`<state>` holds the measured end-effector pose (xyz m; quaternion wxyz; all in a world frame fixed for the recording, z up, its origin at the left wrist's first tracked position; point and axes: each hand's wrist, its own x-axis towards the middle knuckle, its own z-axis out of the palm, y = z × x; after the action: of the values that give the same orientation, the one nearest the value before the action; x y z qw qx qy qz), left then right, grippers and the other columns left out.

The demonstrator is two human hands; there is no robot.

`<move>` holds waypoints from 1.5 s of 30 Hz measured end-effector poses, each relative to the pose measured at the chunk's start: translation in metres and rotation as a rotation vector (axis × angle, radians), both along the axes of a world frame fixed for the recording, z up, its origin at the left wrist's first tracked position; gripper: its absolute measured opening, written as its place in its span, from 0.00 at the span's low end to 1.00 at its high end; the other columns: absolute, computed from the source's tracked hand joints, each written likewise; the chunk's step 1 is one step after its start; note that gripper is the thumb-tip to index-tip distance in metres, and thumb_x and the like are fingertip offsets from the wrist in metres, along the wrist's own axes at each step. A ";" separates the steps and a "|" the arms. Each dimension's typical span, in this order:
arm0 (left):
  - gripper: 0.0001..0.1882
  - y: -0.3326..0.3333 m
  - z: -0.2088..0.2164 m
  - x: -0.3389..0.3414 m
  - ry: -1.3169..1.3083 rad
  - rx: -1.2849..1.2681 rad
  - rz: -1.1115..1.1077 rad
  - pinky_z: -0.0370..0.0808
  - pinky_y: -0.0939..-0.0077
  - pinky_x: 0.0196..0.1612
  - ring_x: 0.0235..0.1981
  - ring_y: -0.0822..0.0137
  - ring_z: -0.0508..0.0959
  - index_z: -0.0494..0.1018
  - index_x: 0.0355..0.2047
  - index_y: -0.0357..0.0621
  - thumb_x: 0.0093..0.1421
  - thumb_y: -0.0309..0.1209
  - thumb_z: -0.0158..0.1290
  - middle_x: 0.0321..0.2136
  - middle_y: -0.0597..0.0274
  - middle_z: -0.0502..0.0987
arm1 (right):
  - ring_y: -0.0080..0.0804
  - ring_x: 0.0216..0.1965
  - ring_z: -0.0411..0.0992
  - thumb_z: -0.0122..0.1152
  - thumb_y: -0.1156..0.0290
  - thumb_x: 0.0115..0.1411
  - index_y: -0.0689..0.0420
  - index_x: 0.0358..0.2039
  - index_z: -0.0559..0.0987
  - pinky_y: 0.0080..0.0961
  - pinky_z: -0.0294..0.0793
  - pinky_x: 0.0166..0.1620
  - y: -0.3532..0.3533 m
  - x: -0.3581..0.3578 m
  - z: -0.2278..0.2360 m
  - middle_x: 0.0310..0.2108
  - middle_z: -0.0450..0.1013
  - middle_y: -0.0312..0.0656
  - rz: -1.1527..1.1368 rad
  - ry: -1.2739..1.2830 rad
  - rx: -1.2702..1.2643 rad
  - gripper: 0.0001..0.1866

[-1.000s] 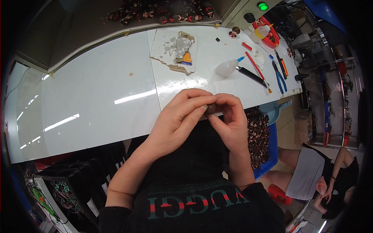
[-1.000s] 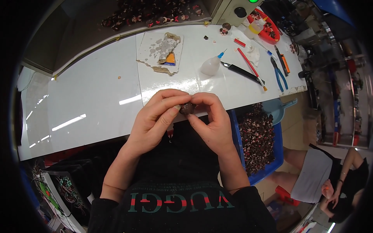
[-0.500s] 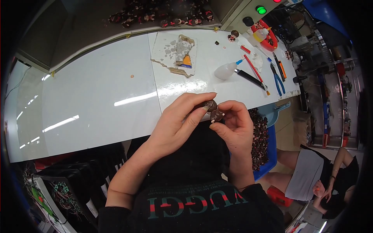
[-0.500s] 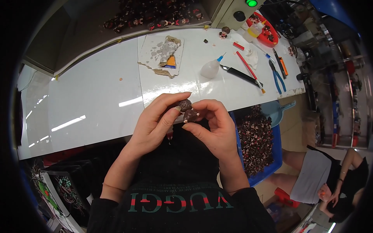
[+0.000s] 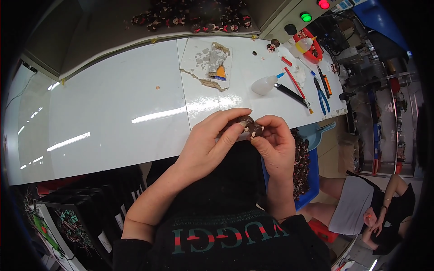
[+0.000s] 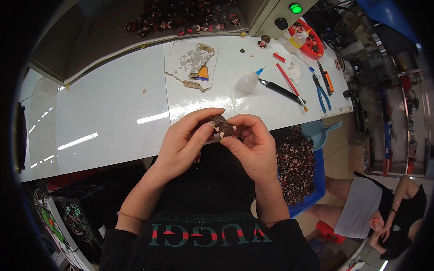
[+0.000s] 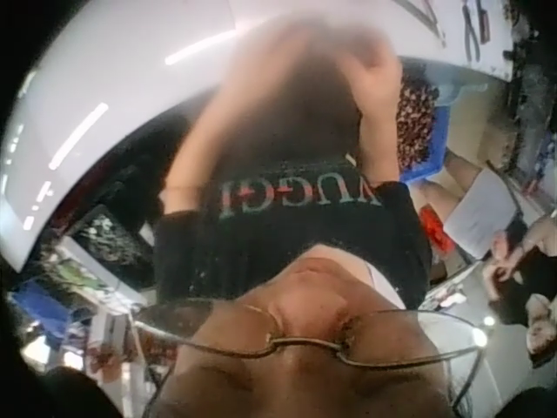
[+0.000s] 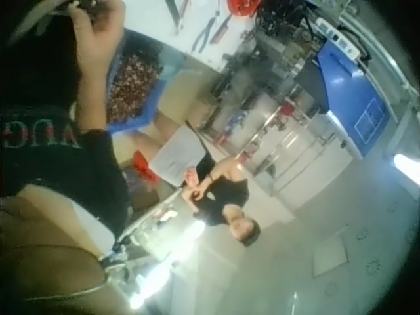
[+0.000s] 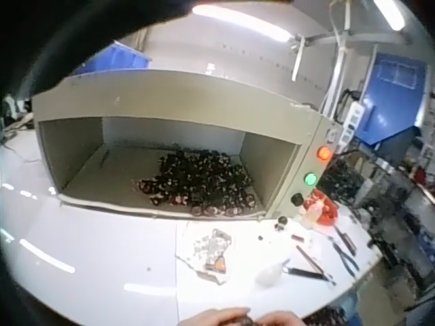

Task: The person assembles and details small toy figurines by hand, using a glue bottle to join parts and a paintbrush to apply details.

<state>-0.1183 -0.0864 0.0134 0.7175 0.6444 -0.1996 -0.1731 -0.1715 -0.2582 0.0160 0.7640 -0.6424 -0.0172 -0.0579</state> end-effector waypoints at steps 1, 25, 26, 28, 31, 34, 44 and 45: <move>0.16 0.000 -0.003 0.000 -0.002 -0.001 0.003 0.73 0.75 0.42 0.38 0.66 0.76 0.70 0.52 0.38 0.66 0.31 0.46 0.39 0.55 0.75 | 0.23 0.43 0.71 0.63 0.83 0.55 0.65 0.47 0.69 0.19 0.72 0.47 0.001 0.001 0.000 0.41 0.71 0.41 0.003 -0.002 -0.001 0.20; 0.29 0.001 0.002 0.014 -0.066 0.083 -0.009 0.72 0.80 0.34 0.28 0.75 0.70 0.69 0.49 0.42 0.50 0.39 0.66 0.34 0.64 0.72 | 0.28 0.39 0.70 0.68 0.70 0.51 0.61 0.47 0.73 0.22 0.68 0.40 -0.043 0.093 0.005 0.42 0.70 0.41 -0.219 -0.003 -0.913 0.23; 0.29 0.002 -0.001 0.016 -0.057 0.090 -0.005 0.72 0.80 0.34 0.28 0.75 0.70 0.69 0.49 0.42 0.50 0.39 0.66 0.34 0.64 0.72 | 0.28 0.36 0.70 0.67 0.70 0.51 0.62 0.43 0.75 0.21 0.69 0.37 -0.041 0.097 0.000 0.39 0.71 0.41 -0.179 -0.049 -0.957 0.20; 0.28 0.003 -0.006 0.020 -0.110 0.106 -0.027 0.72 0.79 0.35 0.29 0.73 0.71 0.68 0.50 0.42 0.52 0.37 0.65 0.35 0.62 0.71 | 0.27 0.32 0.70 0.65 0.71 0.52 0.62 0.38 0.75 0.21 0.69 0.35 -0.043 0.098 -0.009 0.35 0.71 0.40 -0.206 -0.170 -0.988 0.14; 0.27 0.007 -0.014 0.028 -0.105 0.104 -0.052 0.72 0.79 0.35 0.29 0.71 0.71 0.68 0.51 0.42 0.53 0.35 0.64 0.35 0.60 0.70 | 0.26 0.35 0.71 0.64 0.75 0.52 0.61 0.38 0.75 0.22 0.70 0.38 -0.047 0.083 -0.007 0.35 0.73 0.39 -0.170 -0.022 -0.756 0.12; 0.27 0.004 -0.023 0.032 -0.140 0.091 -0.048 0.72 0.79 0.35 0.29 0.70 0.71 0.68 0.50 0.43 0.53 0.34 0.64 0.35 0.60 0.70 | 0.27 0.36 0.71 0.64 0.78 0.50 0.60 0.39 0.75 0.23 0.70 0.39 -0.063 0.065 -0.002 0.35 0.73 0.38 -0.070 -0.102 -0.783 0.14; 0.28 -0.002 -0.026 0.033 -0.100 0.117 -0.049 0.71 0.81 0.38 0.37 0.75 0.72 0.69 0.51 0.45 0.50 0.28 0.66 0.39 0.64 0.70 | 0.30 0.26 0.68 0.78 0.59 0.35 0.58 0.31 0.79 0.24 0.65 0.29 -0.081 0.043 0.008 0.25 0.72 0.36 0.160 -0.298 -0.956 0.24; 0.28 -0.001 -0.026 0.033 -0.109 0.131 -0.053 0.71 0.81 0.38 0.36 0.75 0.72 0.69 0.51 0.45 0.49 0.28 0.66 0.38 0.64 0.70 | 0.30 0.24 0.68 0.78 0.56 0.34 0.58 0.30 0.79 0.24 0.64 0.28 -0.080 0.044 0.009 0.23 0.72 0.35 0.178 -0.323 -0.974 0.25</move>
<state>-0.0854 -0.0878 -0.0123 0.6570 0.6931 -0.2435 -0.1693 -0.1276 -0.3382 0.0246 0.3662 -0.9023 -0.2144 -0.0762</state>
